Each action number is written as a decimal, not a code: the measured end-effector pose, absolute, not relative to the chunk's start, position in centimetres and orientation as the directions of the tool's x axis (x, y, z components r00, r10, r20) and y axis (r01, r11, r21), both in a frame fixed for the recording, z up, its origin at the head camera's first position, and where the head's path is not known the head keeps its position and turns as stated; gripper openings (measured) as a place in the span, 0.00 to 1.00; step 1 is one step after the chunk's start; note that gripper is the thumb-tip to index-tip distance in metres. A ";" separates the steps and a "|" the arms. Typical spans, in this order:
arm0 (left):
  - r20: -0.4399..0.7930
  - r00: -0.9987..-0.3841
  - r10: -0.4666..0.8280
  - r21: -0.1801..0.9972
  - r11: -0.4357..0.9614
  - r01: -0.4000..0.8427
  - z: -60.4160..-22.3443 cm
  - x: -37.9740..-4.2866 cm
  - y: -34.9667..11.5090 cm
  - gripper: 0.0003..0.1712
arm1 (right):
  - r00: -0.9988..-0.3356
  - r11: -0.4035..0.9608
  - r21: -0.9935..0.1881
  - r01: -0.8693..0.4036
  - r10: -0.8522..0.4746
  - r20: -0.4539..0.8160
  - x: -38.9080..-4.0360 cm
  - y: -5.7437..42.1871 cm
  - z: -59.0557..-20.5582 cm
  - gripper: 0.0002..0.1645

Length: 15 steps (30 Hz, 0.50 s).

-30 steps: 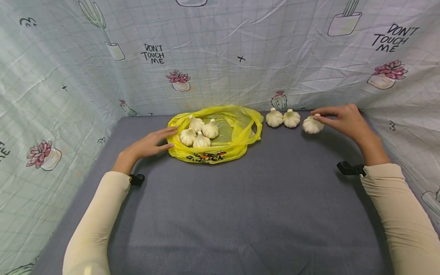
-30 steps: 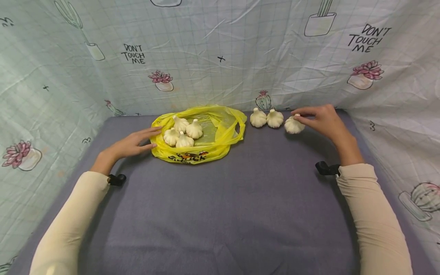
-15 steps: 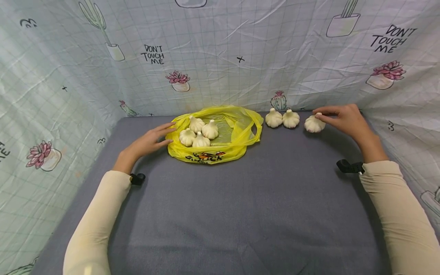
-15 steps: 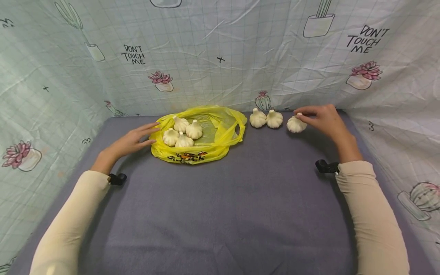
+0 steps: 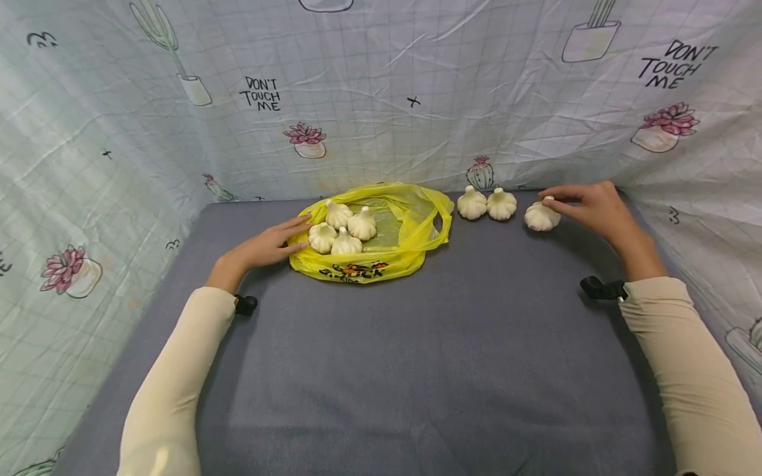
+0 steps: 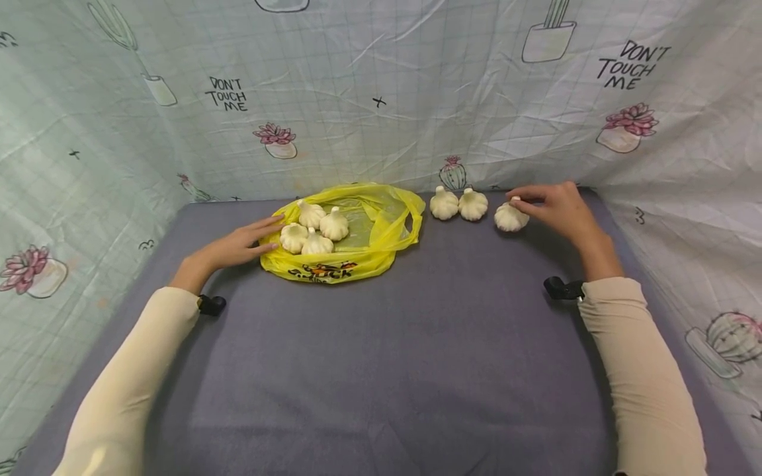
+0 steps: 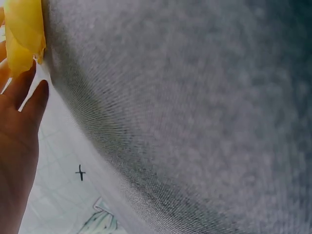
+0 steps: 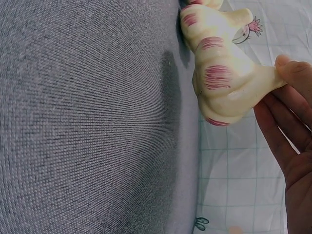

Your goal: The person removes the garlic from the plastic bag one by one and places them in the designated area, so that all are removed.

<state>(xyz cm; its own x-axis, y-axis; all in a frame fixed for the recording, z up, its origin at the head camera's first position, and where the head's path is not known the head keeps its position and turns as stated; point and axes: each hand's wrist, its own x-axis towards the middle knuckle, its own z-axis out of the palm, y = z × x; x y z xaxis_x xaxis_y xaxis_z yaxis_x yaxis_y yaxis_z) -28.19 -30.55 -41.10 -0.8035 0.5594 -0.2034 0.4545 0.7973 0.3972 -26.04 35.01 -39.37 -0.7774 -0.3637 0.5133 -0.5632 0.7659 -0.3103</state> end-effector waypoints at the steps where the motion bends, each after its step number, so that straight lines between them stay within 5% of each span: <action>1: -0.203 -0.804 0.559 0.397 0.797 0.455 -41.1 -28.2 -30.5 0.38 | -0.776 0.764 -0.310 -0.567 -0.367 0.513 -26.1 34.9 -39.4 0.11; 15: -0.176 -0.789 0.588 0.379 0.781 0.497 -40.4 -27.3 -31.3 0.41 | -0.794 0.767 -0.309 -0.562 -0.395 0.463 -27.2 34.6 -39.3 0.12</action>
